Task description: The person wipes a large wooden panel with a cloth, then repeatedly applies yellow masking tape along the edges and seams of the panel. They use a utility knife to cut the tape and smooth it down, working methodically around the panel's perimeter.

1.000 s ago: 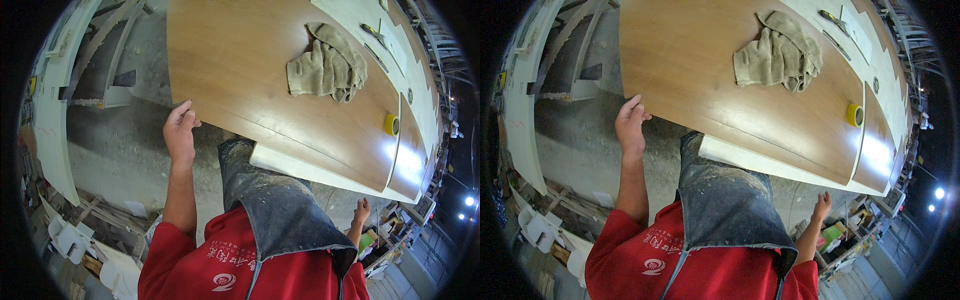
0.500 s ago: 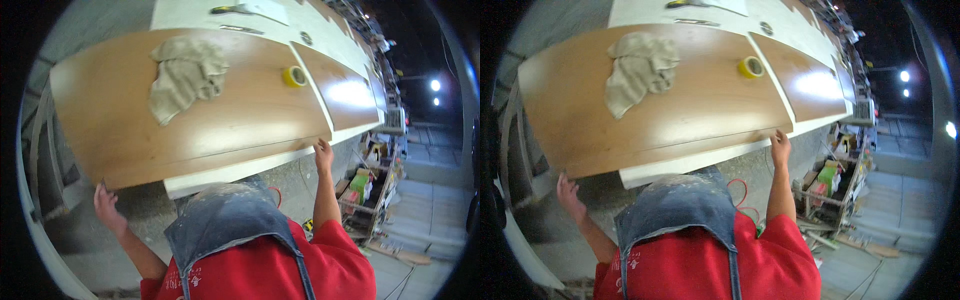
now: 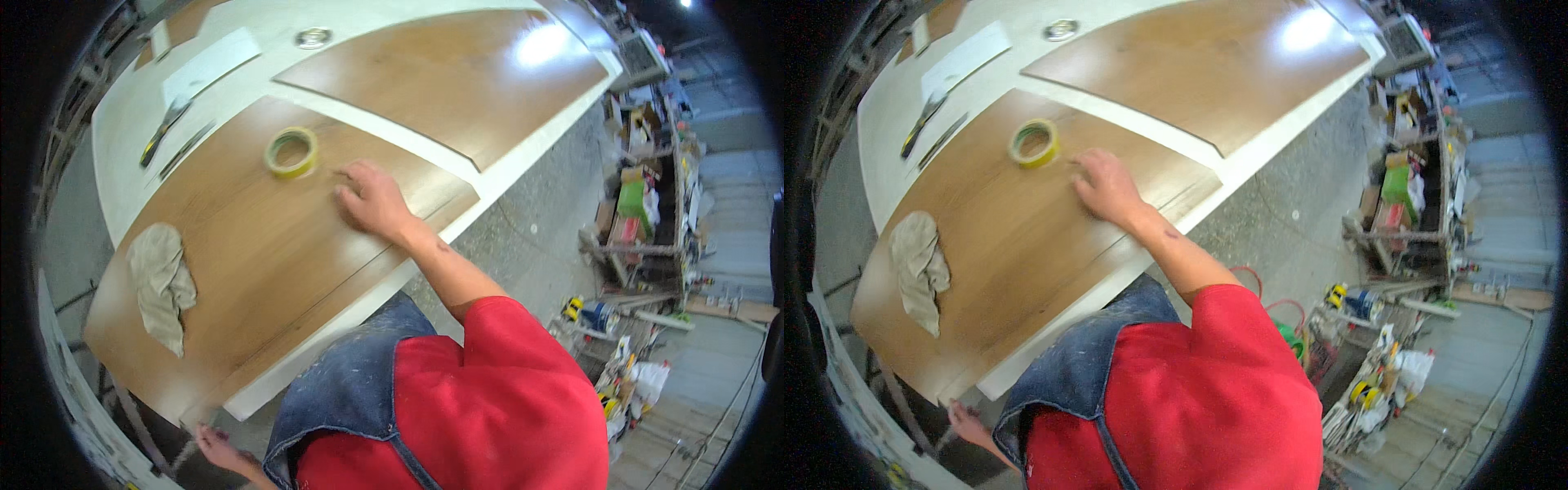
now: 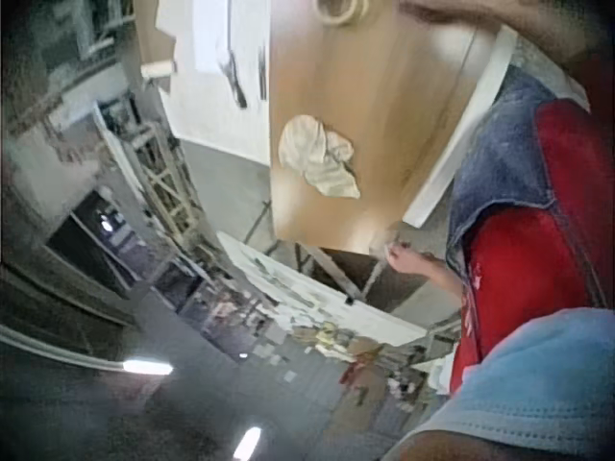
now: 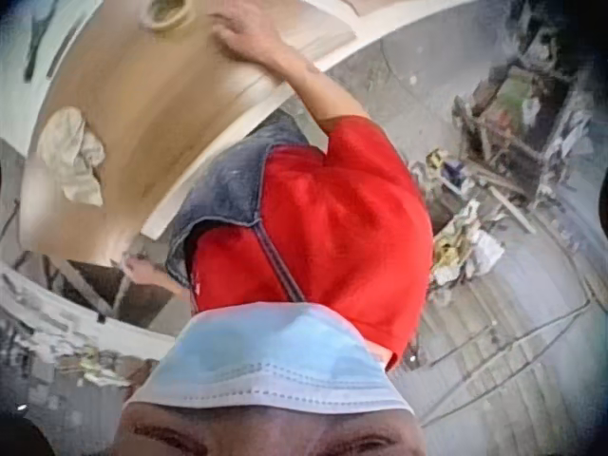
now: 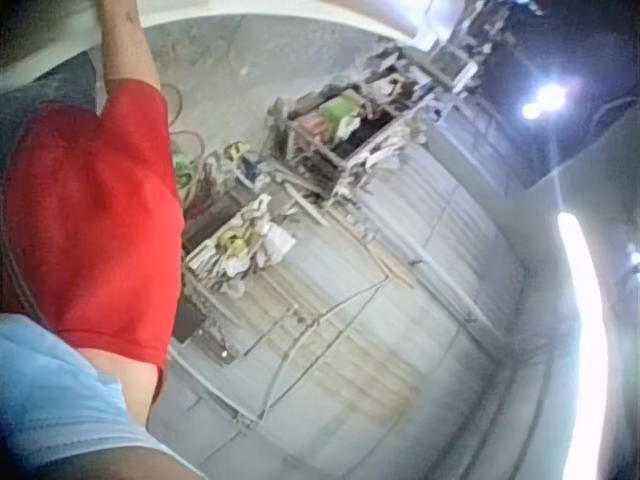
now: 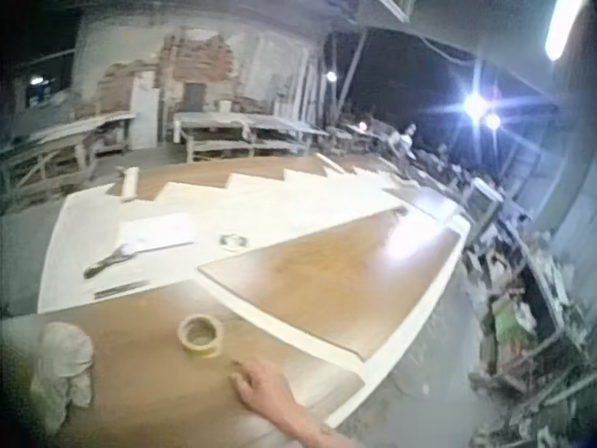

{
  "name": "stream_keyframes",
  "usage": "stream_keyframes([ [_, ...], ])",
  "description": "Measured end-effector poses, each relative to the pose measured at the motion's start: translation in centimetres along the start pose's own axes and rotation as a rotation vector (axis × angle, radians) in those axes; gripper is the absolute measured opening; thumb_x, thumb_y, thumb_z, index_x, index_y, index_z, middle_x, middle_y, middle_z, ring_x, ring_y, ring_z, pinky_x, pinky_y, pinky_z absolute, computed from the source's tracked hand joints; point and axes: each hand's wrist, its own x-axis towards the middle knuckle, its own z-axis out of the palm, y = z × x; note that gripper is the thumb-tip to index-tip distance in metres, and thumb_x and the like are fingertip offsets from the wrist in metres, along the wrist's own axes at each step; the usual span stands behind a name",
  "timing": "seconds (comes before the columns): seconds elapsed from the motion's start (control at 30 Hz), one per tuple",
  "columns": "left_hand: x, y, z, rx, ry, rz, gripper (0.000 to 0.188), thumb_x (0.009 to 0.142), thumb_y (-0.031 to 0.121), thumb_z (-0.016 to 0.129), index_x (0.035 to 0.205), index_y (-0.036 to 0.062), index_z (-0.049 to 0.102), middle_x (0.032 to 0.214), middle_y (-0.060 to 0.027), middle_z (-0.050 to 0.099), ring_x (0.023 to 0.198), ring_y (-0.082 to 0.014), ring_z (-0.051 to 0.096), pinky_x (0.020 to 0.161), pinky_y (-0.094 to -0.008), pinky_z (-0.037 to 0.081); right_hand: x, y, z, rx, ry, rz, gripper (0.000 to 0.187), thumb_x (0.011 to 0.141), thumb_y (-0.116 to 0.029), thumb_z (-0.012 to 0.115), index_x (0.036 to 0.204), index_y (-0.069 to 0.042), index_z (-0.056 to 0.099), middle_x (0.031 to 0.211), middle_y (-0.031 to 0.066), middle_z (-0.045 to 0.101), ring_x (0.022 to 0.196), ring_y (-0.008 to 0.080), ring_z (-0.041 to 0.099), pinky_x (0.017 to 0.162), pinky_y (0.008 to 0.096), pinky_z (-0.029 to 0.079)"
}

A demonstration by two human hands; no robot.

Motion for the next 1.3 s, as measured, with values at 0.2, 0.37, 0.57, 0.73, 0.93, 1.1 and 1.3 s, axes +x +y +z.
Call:
stream_keyframes([
  [0.2,-7.5,8.8,8.6,0.123,-0.165,0.107,0.038,0.103,0.023,0.062,0.134,0.0034,0.066,0.100,-0.0027,0.065,0.080,-0.0123,0.057,0.067,-0.0280,0.047,-5.3,6.4,-7.0,0.058,0.200,0.235,0.026,0.090,-0.013,0.066,0.113,-0.005,0.072,0.102,0.0164,0.068,0.096,0.0348,0.065,0.083,0.0420,0.053],
  [0.37,-8.0,13.0,11.5,0.196,-0.208,0.190,0.036,0.103,0.024,0.062,0.132,0.0039,0.067,0.103,-0.0028,0.067,0.080,-0.0117,0.056,0.067,-0.0266,0.047,-9.8,12.2,-12.3,-0.105,0.329,0.471,0.027,0.088,-0.011,0.068,0.114,-0.007,0.073,0.094,0.0145,0.065,0.088,0.0319,0.064,0.080,0.0406,0.052],
  [0.57,-7.7,14.6,12.6,0.230,-0.263,0.240,0.037,0.103,0.025,0.062,0.133,0.0037,0.066,0.109,-0.0030,0.068,0.082,-0.0107,0.056,0.068,-0.0259,0.047,-10.3,13.5,-13.4,-0.145,0.242,0.563,0.027,0.086,-0.010,0.064,0.111,-0.009,0.075,0.096,0.0158,0.062,0.098,0.0363,0.059,0.087,0.0450,0.050],
  [0.73,-7.7,14.1,11.4,0.228,-0.250,0.247,0.037,0.103,0.024,0.062,0.133,0.0035,0.065,0.110,-0.0027,0.067,0.083,-0.0104,0.057,0.068,-0.0253,0.047,-10.2,13.9,-13.4,-0.150,0.240,0.572,0.026,0.087,-0.010,0.062,0.109,-0.009,0.076,0.097,0.0165,0.063,0.099,0.0373,0.060,0.088,0.0458,0.050],
  [0.93,-7.5,11.5,9.4,0.150,-0.218,0.193,0.036,0.102,0.019,0.060,0.133,0.0017,0.065,0.107,-0.0026,0.067,0.081,-0.0082,0.057,0.068,-0.0228,0.047,-10.2,14.8,-13.9,-0.130,0.206,0.549,0.026,0.089,-0.011,0.060,0.109,-0.005,0.075,0.103,0.0191,0.067,0.100,0.0385,0.063,0.090,0.0470,0.050],
  [1.1,-8.7,12.1,11.0,0.103,-0.181,0.252,0.032,0.098,0.015,0.063,0.124,-0.0031,0.068,0.100,-0.0048,0.066,0.080,-0.0110,0.057,0.068,-0.0254,0.050,-6.4,10.1,-13.9,-0.110,0.225,0.421,0.029,0.087,-0.008,0.064,0.115,-0.003,0.071,0.108,0.0188,0.067,0.102,0.0376,0.063,0.093,0.0448,0.050],
  [1.3,-9.8,9.8,11.4,0.104,-0.091,0.405,0.030,0.100,0.017,0.064,0.124,0.0003,0.068,0.094,-0.0012,0.064,0.078,-0.0087,0.057,0.065,-0.0236,0.048,1.8,1.5,-6.2,-0.002,-0.042,-0.087,0.036,0.086,-0.016,0.070,0.120,-0.003,0.067,0.117,0.0198,0.064,0.112,0.0394,0.059,0.098,0.0488,0.047],
])
